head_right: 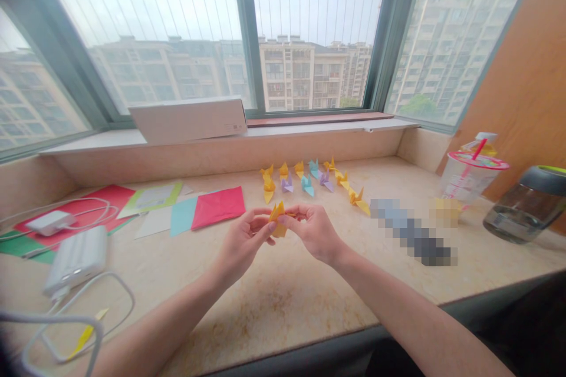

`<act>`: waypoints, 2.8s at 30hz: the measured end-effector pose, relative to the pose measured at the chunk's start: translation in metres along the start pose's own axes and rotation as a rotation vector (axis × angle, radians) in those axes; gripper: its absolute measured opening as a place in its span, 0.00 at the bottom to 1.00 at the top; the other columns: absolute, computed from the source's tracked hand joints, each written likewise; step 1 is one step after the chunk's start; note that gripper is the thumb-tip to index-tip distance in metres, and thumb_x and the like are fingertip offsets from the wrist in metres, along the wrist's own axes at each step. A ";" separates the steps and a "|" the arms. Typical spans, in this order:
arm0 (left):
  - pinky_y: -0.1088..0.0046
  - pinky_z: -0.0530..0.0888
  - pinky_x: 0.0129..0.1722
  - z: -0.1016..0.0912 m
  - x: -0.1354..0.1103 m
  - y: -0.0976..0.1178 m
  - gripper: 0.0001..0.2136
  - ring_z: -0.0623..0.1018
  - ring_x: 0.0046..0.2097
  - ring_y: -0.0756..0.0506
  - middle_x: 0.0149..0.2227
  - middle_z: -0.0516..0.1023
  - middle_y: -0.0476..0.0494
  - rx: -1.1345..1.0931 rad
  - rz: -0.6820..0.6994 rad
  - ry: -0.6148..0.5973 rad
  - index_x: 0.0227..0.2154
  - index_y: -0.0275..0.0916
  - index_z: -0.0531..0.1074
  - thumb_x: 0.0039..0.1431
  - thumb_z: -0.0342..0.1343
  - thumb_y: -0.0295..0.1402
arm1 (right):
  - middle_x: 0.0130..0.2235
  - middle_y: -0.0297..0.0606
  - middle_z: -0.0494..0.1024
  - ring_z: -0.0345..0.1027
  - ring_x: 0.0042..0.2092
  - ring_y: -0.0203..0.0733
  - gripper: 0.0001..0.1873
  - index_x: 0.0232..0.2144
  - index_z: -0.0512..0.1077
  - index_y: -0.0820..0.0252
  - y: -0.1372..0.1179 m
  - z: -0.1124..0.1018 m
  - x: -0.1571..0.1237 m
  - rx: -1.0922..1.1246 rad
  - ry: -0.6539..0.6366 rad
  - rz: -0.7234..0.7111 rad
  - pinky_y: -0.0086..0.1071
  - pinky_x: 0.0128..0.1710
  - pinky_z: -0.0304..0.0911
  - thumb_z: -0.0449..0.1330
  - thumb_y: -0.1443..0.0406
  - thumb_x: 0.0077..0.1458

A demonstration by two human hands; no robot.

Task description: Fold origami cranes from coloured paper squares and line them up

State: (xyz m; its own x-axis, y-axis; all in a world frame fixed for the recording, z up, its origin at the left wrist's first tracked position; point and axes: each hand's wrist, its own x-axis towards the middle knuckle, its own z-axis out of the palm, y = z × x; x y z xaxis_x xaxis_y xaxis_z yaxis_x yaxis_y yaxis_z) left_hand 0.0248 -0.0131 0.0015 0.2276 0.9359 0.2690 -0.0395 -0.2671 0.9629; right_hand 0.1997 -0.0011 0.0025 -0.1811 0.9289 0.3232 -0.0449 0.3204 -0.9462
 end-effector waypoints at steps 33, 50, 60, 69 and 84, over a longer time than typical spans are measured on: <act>0.68 0.75 0.43 -0.003 0.002 0.000 0.12 0.79 0.44 0.45 0.42 0.78 0.43 -0.098 0.067 -0.013 0.41 0.38 0.70 0.56 0.64 0.34 | 0.33 0.35 0.80 0.73 0.37 0.40 0.14 0.38 0.78 0.56 0.004 0.000 0.001 0.136 -0.096 -0.046 0.37 0.41 0.69 0.69 0.56 0.51; 0.73 0.74 0.34 -0.004 0.003 0.002 0.07 0.75 0.37 0.48 0.35 0.75 0.46 -0.049 0.117 0.067 0.35 0.36 0.72 0.57 0.62 0.33 | 0.34 0.34 0.79 0.73 0.37 0.37 0.16 0.42 0.76 0.54 0.004 0.002 0.000 0.165 -0.008 -0.108 0.33 0.39 0.68 0.70 0.59 0.51; 0.74 0.74 0.33 -0.004 0.003 0.000 0.07 0.76 0.37 0.48 0.35 0.75 0.46 -0.061 0.125 0.050 0.35 0.37 0.71 0.57 0.62 0.33 | 0.35 0.37 0.81 0.75 0.37 0.39 0.13 0.40 0.77 0.56 0.002 0.002 -0.002 0.139 -0.012 -0.112 0.34 0.38 0.70 0.68 0.58 0.53; 0.75 0.75 0.33 -0.005 0.002 -0.002 0.11 0.76 0.38 0.48 0.37 0.75 0.46 0.040 0.187 0.038 0.46 0.42 0.74 0.61 0.60 0.37 | 0.35 0.37 0.81 0.75 0.37 0.41 0.10 0.39 0.76 0.55 0.007 0.001 -0.004 0.009 0.053 -0.179 0.37 0.41 0.70 0.66 0.58 0.56; 0.72 0.76 0.36 -0.004 -0.001 0.003 0.08 0.76 0.42 0.46 0.41 0.74 0.43 0.107 0.233 0.027 0.36 0.39 0.72 0.62 0.59 0.38 | 0.40 0.38 0.76 0.71 0.41 0.41 0.04 0.35 0.74 0.55 -0.005 0.003 -0.009 -0.175 -0.001 -0.366 0.37 0.42 0.67 0.63 0.61 0.59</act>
State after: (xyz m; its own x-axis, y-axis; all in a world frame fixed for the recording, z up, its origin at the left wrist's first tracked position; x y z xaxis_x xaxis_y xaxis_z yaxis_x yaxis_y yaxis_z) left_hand 0.0203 -0.0138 0.0039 0.1987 0.8513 0.4855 0.0153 -0.4981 0.8670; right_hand 0.1988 -0.0118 0.0039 -0.1847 0.7474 0.6382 0.0612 0.6568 -0.7516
